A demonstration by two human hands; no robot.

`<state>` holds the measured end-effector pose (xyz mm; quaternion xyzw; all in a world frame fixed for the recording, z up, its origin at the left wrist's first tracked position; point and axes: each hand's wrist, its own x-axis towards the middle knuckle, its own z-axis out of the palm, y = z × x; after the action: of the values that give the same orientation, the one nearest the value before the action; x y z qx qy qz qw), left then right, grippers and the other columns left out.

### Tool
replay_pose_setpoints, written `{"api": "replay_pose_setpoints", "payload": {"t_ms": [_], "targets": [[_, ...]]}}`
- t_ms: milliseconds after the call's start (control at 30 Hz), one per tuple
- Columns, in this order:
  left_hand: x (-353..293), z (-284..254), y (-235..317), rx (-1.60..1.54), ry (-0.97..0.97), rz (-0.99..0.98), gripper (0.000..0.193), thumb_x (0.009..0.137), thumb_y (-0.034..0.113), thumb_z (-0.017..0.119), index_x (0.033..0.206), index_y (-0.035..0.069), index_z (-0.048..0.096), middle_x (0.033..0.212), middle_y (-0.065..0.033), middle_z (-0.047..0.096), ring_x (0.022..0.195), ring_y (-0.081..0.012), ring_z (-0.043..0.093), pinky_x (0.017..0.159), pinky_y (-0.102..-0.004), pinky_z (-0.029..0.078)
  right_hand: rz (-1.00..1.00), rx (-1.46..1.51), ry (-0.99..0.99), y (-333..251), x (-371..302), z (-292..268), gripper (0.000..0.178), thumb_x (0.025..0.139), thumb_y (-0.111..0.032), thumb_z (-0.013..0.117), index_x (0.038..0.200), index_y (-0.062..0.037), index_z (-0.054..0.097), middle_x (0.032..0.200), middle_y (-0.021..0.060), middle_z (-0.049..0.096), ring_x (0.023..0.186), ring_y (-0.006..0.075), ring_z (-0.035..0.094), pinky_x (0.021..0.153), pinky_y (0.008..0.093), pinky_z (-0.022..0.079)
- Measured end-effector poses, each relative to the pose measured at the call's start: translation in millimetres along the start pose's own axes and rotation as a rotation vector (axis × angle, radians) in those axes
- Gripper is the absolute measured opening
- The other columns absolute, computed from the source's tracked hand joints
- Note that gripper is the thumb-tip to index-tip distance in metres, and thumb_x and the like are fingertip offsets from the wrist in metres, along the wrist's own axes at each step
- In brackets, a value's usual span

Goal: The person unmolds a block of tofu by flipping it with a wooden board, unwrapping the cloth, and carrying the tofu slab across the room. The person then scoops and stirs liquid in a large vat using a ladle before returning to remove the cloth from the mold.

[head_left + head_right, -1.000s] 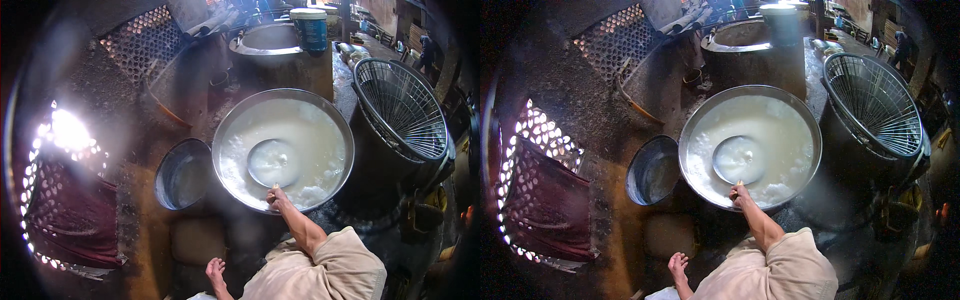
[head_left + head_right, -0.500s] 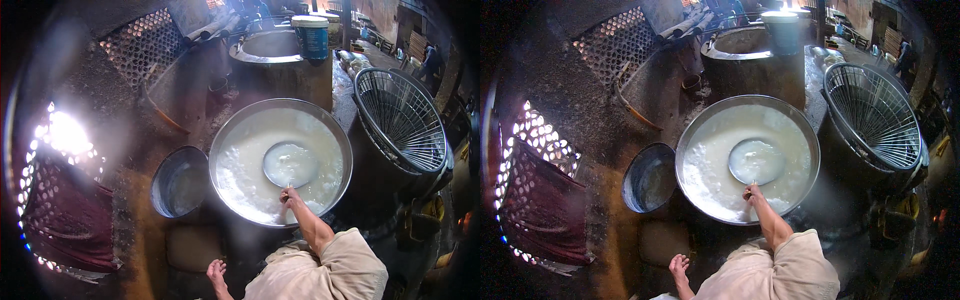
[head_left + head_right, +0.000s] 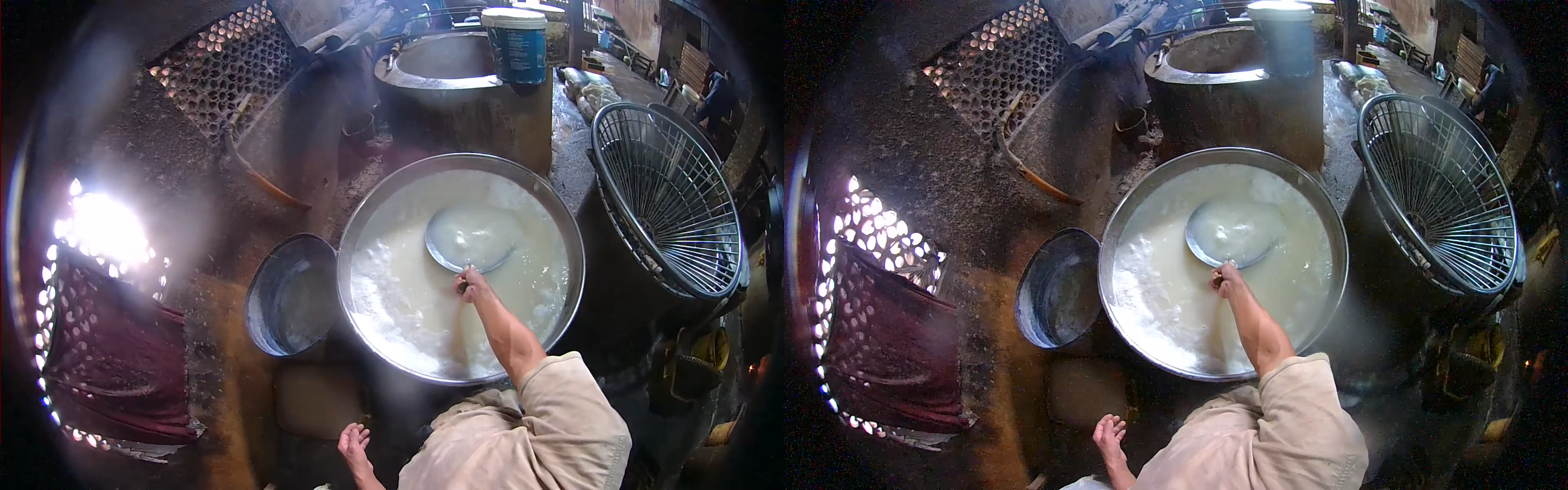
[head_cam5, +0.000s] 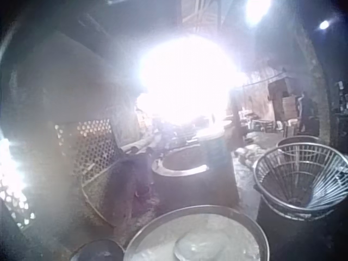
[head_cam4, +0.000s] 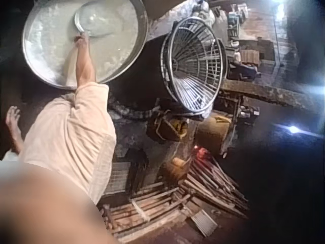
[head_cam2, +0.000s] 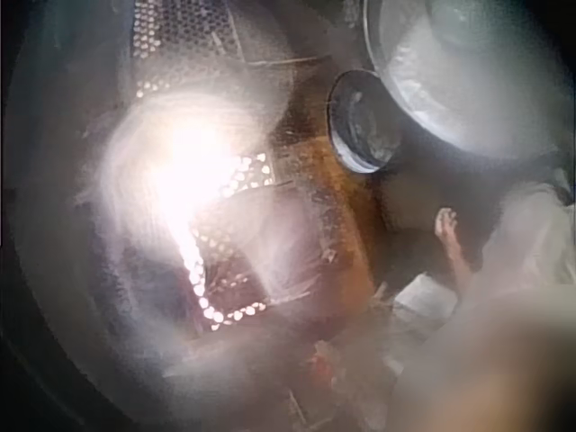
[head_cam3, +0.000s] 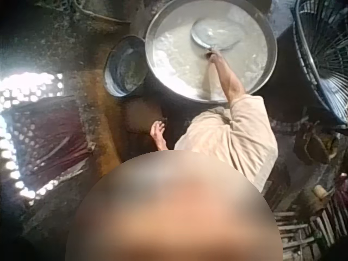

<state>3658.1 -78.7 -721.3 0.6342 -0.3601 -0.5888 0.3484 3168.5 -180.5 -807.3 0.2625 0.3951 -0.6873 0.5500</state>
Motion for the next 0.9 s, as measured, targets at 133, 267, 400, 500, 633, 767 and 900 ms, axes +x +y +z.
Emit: {"api": "replay_pose_setpoints", "payload": {"t_ms": [133, 267, 400, 500, 633, 767, 900], "targets": [[0, 0, 0, 0.020, 0.024, 0.018, 0.026, 0.083, 0.026, 0.051, 0.100, 0.006, 0.052, 0.089, -0.0057, 0.059, 0.075, -0.0157, 0.057, 0.065, -0.0277, 0.043, 0.008, 0.021, -0.026, 8, -3, 31, 0.007, 0.080, 0.000, 0.040, 0.074, -0.0029, 0.037, 0.051, 0.0002, 0.035, 0.035, 0.0086, 0.037, 0.032, 0.0217, 0.036], [-4, 2, 3, 0.029, 0.018, 0.025, 0.025, 0.083, 0.024, 0.050, 0.100, 0.006, 0.053, 0.089, -0.0058, 0.059, 0.075, -0.0156, 0.057, 0.066, -0.0279, 0.043, 0.068, 0.107, -0.051, 18, -6, 45, 0.007, 0.076, 0.003, 0.040, 0.072, -0.0025, 0.036, 0.051, 0.0006, 0.036, 0.035, 0.0088, 0.036, 0.032, 0.0217, 0.036], [-6, 0, 4, 0.022, 0.010, 0.040, 0.025, 0.083, 0.024, 0.050, 0.100, 0.006, 0.053, 0.089, -0.0061, 0.058, 0.075, -0.0154, 0.057, 0.065, -0.0277, 0.043, 0.091, 0.162, -0.007, 37, -16, 53, 0.008, 0.074, 0.003, 0.040, 0.071, -0.0032, 0.035, 0.054, 0.0030, 0.037, 0.037, 0.0100, 0.037, 0.032, 0.0221, 0.036], [-8, -7, 3, 0.008, -0.001, 0.028, 0.027, 0.083, 0.023, 0.051, 0.102, 0.004, 0.053, 0.092, -0.0083, 0.058, 0.080, -0.0163, 0.057, 0.070, -0.0275, 0.043, 0.110, 0.200, -0.013, 53, -37, 50, 0.010, 0.073, 0.004, 0.041, 0.074, -0.0027, 0.033, 0.058, 0.0053, 0.037, 0.038, 0.0109, 0.038, 0.033, 0.0225, 0.037], [-9, -10, 1, -0.013, -0.036, 0.036, 0.027, 0.082, 0.024, 0.052, 0.101, 0.004, 0.053, 0.090, -0.0073, 0.059, 0.078, -0.0154, 0.057, 0.069, -0.0267, 0.042, 0.181, 0.147, -0.039, 60, -60, 31, 0.013, 0.074, 0.004, 0.043, 0.074, -0.0030, 0.032, 0.058, 0.0048, 0.037, 0.038, 0.0106, 0.037, 0.034, 0.0225, 0.038], [-9, -19, -3, -0.015, -0.056, 0.031, 0.027, 0.082, 0.023, 0.052, 0.101, 0.004, 0.053, 0.090, -0.0068, 0.059, 0.077, -0.0146, 0.057, 0.068, -0.0259, 0.043, 0.230, 0.046, -0.038, 66, -85, 4, 0.017, 0.074, 0.004, 0.046, 0.072, -0.0042, 0.031, 0.054, 0.0021, 0.035, 0.037, 0.0105, 0.039, 0.034, 0.0223, 0.038], [-11, -23, -7, -0.033, -0.097, 0.032, 0.026, 0.082, 0.023, 0.051, 0.100, 0.004, 0.054, 0.089, -0.0060, 0.059, 0.077, -0.0136, 0.057, 0.067, -0.0252, 0.043, 0.200, -0.082, -0.045, 62, -113, -33, 0.016, 0.075, 0.003, 0.046, 0.071, -0.0052, 0.032, 0.052, 0.0017, 0.035, 0.036, 0.0108, 0.038, 0.035, 0.0226, 0.038]]}}
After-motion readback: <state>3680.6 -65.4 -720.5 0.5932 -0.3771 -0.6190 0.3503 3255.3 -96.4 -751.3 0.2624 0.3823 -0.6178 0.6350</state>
